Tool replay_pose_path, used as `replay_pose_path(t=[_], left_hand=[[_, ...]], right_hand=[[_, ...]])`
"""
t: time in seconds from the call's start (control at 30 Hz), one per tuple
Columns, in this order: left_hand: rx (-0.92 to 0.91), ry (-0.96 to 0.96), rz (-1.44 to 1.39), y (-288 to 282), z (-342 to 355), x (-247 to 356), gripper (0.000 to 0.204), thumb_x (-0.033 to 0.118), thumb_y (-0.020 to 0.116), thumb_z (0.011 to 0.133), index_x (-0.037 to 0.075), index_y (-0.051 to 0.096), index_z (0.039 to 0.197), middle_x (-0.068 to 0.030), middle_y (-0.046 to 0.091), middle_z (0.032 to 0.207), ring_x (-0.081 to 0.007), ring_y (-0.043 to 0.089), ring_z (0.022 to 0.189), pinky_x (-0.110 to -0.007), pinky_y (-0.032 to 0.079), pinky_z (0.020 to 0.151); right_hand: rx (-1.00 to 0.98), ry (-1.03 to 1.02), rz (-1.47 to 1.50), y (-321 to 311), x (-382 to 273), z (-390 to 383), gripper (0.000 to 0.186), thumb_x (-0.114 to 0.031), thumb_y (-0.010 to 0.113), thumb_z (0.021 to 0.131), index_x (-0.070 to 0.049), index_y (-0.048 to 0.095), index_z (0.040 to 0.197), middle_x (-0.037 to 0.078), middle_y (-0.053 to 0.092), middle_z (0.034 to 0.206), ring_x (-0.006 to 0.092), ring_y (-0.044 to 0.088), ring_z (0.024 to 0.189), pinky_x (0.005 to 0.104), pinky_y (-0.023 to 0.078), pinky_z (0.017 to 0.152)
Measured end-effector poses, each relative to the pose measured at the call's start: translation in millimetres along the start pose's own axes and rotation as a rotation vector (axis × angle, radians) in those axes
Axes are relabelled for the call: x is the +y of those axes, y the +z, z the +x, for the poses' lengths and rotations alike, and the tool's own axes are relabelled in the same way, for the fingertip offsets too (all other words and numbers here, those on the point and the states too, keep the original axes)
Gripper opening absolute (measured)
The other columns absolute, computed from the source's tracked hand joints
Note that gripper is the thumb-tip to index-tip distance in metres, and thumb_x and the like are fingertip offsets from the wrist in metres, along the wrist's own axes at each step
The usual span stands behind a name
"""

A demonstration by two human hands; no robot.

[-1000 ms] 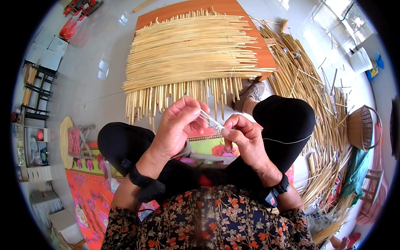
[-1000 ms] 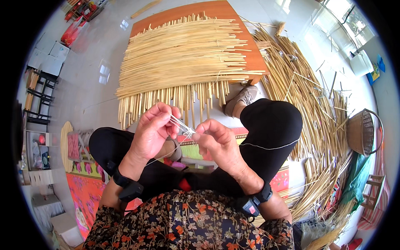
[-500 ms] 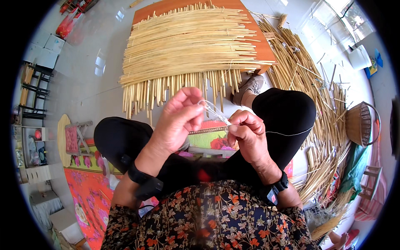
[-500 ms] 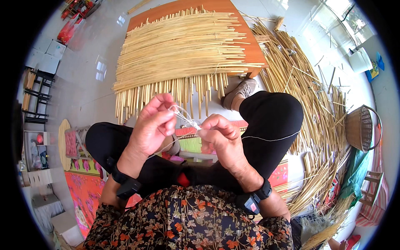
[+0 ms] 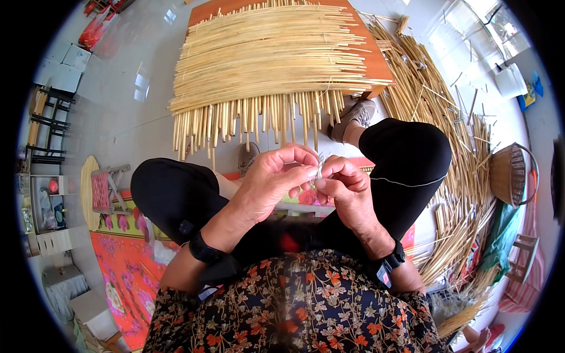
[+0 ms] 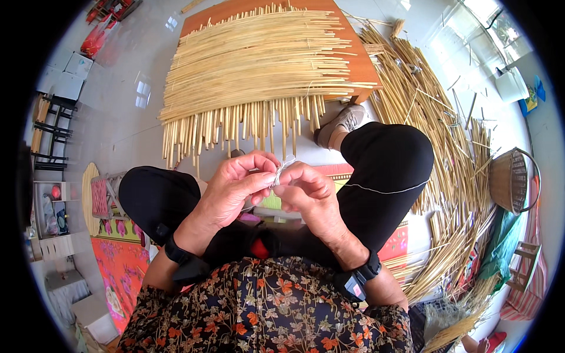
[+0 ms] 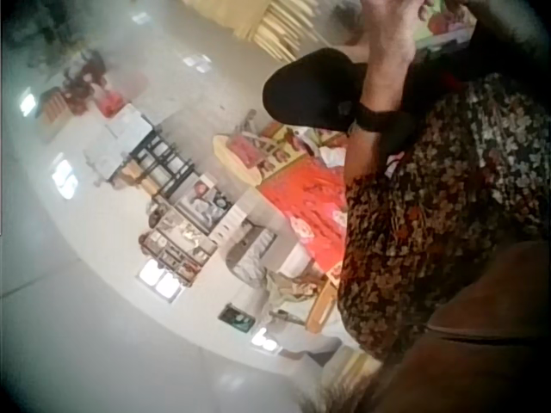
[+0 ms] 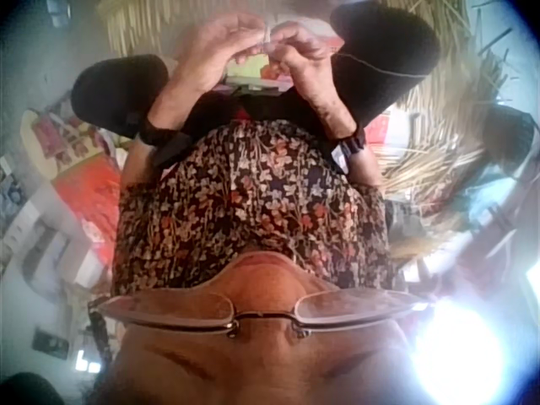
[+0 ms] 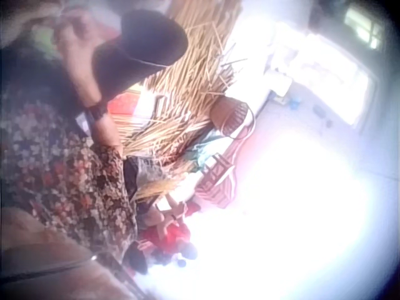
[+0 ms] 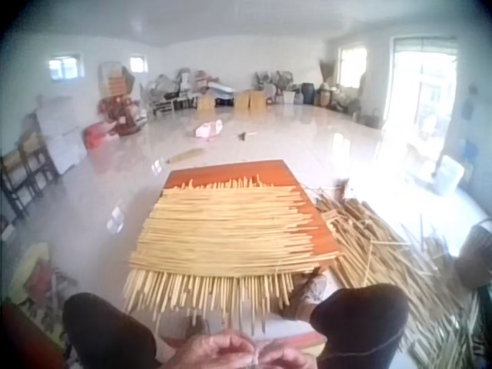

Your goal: The person assembles bamboo sticks into a flat mat using a needle and white thread. They align the sticks, bind them together with thread by hand, and trim the excess string using small shears.

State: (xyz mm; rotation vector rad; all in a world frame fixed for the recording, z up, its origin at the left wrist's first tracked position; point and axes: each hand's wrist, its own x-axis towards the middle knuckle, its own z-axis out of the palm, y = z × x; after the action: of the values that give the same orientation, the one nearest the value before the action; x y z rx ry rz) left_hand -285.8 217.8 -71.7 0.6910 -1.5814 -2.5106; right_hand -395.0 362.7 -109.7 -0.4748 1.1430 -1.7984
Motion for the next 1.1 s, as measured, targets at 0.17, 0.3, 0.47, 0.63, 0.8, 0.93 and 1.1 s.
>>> replay_pose_path(t=[0.17,0.3,0.47,0.63,0.8,0.93,1.1], left_hand=[[-0.034,0.062,0.082,0.0,-0.5,-2.7,0.007,0.01,0.062,0.091,0.004,0.063,0.093,-0.0038,0.053,0.111,-0.0039,0.052,0.07,-0.017,0.04,0.056],[-0.02,0.053,-0.012,-5.2,-0.9,-0.2,0.007,0.012,0.06,0.092,0.005,0.06,0.094,-0.0041,0.053,0.112,-0.0048,0.052,0.069,-0.017,0.039,0.054],[0.052,0.043,-0.225,-22.3,-2.4,5.8,0.009,0.014,0.058,0.094,0.005,0.058,0.096,-0.0036,0.054,0.111,-0.0048,0.051,0.072,-0.017,0.038,0.055],[-0.005,0.034,0.117,-4.4,-3.9,-1.5,0.011,0.015,0.062,0.092,0.005,0.061,0.097,-0.0008,0.055,0.108,-0.0027,0.05,0.075,-0.018,0.04,0.06],[0.028,0.052,-0.145,-15.3,-1.7,-5.5,0.01,0.015,0.058,0.094,0.006,0.061,0.094,-0.0022,0.057,0.105,-0.0062,0.053,0.077,-0.021,0.043,0.065],[0.112,0.096,-0.284,-33.1,-9.1,7.6,0.011,0.017,0.052,0.097,0.007,0.056,0.098,-0.0059,0.057,0.101,-0.0117,0.057,0.08,-0.024,0.047,0.063],[0.125,0.16,-0.34,-46.7,-20.2,18.3,0.01,0.017,0.047,0.099,0.009,0.052,0.103,-0.0069,0.058,0.093,-0.0132,0.055,0.064,-0.024,0.045,0.052]], right_hand=[[-0.006,0.128,0.05,-3.0,1.2,-1.7,0.002,-0.006,0.061,0.091,-0.007,0.062,0.091,-0.003,0.061,0.078,0.0051,0.055,0.061,0.0199,0.044,0.058],[0.049,0.099,0.089,-5.5,3.4,-1.5,0.001,-0.007,0.061,0.091,-0.007,0.062,0.09,-0.003,0.06,0.076,0.0052,0.054,0.06,0.0207,0.043,0.057],[0.054,0.028,0.096,-11.7,5.8,-3.1,0.002,-0.006,0.062,0.091,-0.006,0.063,0.09,-0.002,0.06,0.075,0.0051,0.054,0.059,0.0197,0.042,0.056],[-0.002,-0.013,-0.028,-4.1,4.3,-3.8,0.003,-0.003,0.062,0.091,-0.004,0.064,0.089,-0.001,0.061,0.083,0.005,0.054,0.062,0.0193,0.043,0.058],[0.018,-0.014,-0.001,-8.5,5.3,-3.9,0.005,-0.002,0.059,0.09,-0.004,0.061,0.087,0.0,0.06,0.081,0.0054,0.054,0.063,0.0208,0.044,0.059],[0.025,0.014,-0.011,-12.7,6.5,-6.0,0.007,-0.002,0.056,0.091,-0.004,0.059,0.085,0.001,0.059,0.075,0.0061,0.054,0.062,0.0208,0.044,0.059],[-0.052,0.001,-0.046,-13.5,3.6,-9.8,0.008,-0.001,0.054,0.091,-0.004,0.057,0.084,0.002,0.059,0.073,0.0074,0.054,0.063,0.0227,0.045,0.06]])
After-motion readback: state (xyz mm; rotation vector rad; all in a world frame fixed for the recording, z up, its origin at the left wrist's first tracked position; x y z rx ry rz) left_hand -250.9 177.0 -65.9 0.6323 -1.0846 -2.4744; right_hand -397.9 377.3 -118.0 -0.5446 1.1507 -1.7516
